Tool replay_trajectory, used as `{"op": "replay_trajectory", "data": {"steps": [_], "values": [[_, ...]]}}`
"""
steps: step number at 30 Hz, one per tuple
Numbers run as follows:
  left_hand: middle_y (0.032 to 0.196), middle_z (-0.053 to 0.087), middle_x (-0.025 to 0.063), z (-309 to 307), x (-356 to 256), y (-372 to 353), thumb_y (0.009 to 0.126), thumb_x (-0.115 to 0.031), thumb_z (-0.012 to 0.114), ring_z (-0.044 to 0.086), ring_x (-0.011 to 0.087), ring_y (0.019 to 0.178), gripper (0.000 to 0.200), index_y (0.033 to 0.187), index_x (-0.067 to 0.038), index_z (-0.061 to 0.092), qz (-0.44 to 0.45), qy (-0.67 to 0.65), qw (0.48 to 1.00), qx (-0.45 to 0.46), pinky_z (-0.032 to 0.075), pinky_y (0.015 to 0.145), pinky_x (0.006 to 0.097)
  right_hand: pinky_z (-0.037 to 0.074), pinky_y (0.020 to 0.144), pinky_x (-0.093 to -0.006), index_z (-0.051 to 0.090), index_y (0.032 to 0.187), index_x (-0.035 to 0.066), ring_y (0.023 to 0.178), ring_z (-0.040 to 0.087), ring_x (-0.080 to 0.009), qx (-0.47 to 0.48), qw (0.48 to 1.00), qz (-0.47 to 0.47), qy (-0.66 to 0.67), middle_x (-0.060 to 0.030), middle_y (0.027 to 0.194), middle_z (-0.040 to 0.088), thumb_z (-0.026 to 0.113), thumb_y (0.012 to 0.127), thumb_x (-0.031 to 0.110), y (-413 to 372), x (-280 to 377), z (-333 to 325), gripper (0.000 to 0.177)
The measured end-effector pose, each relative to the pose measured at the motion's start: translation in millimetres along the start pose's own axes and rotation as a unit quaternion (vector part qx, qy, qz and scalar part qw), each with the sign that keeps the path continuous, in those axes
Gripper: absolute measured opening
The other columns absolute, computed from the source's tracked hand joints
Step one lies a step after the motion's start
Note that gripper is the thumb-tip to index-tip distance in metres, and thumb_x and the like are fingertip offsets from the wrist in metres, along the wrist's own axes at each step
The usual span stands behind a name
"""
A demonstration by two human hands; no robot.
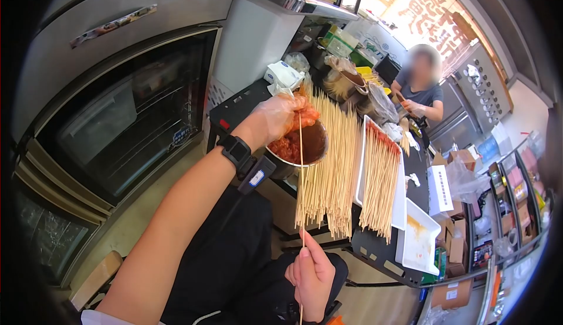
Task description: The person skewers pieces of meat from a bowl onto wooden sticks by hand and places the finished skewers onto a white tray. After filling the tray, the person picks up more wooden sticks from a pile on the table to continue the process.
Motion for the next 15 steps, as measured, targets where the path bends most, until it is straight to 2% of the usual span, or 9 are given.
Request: {"op": "replay_trajectory", "data": {"steps": [4,6,8,10,13,15], "values": [[0.094,0.058,0.0151,3,-1,-3,0.090,-0.010,0.049,0.061,0.0226,0.083,0.020,0.102,0.006,0.050,0.003,0.021,1.000,0.010,0.053,0.075,0.0311,0.027,0.041,-0.0203,0.045,0.124,-0.002,0.041,0.028,-0.0039,-0.008,1.000,-0.016,-0.021,0.0028,0.052,0.034,0.038,0.092,0.002,5,-7,0,0.033],[0.092,0.058,0.0151,6,0,-4,0.090,-0.010,0.049,0.061,0.0226,0.084,0.019,0.098,0.007,0.052,0.020,-0.029,0.999,-0.033,0.053,0.075,0.0292,0.029,0.043,-0.0186,0.045,0.125,-0.002,0.045,0.032,-0.0028,-0.039,0.992,-0.043,-0.112,0.0033,0.056,0.036,0.041,0.092,0.004,3,-12,4,0.033],[0.091,0.058,0.0148,4,1,-3,0.090,-0.010,0.049,0.061,0.0223,0.083,0.019,0.097,0.007,0.052,0.029,-0.048,0.998,-0.032,0.053,0.075,0.0285,0.030,0.044,-0.0174,0.046,0.124,-0.003,0.049,0.034,-0.0019,-0.044,0.987,-0.050,-0.150,0.0040,0.059,0.038,0.042,0.092,0.006,1,-12,8,0.033],[0.091,0.058,0.0145,1,2,-3,0.090,-0.010,0.050,0.061,0.0220,0.083,0.019,0.097,0.008,0.053,0.036,-0.067,0.997,-0.031,0.053,0.075,0.0279,0.031,0.044,-0.0175,0.046,0.124,-0.003,0.049,0.035,-0.0019,-0.025,0.963,-0.074,-0.259,0.0044,0.058,0.038,0.042,0.092,0.006,0,-14,9,0.033],[0.091,0.059,0.0145,-1,2,1,0.089,-0.010,0.050,0.061,0.0214,0.082,0.019,0.097,0.008,0.053,0.031,-0.040,0.999,-0.006,0.053,0.075,0.0273,0.031,0.045,-0.0171,0.046,0.124,-0.002,0.050,0.036,-0.0018,-0.039,0.955,-0.075,-0.283,0.0045,0.059,0.040,0.043,0.092,0.006,-1,-14,13,0.033],[0.089,0.059,0.0146,-2,3,3,0.090,-0.011,0.050,0.060,0.0208,0.080,0.021,0.096,0.008,0.054,0.039,-0.024,0.998,-0.031,0.053,0.074,0.0266,0.032,0.046,-0.0174,0.046,0.124,-0.002,0.050,0.038,-0.0022,-0.041,0.952,-0.071,-0.296,0.0038,0.060,0.042,0.043,0.092,0.006,-1,-12,17,0.034]]}}
Point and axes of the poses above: each hand's wrist, its own y-axis towards the middle knuckle, its own z-axis out of the palm, x = y × z, the point moved 1 cm from there along y, towards the middle knuckle
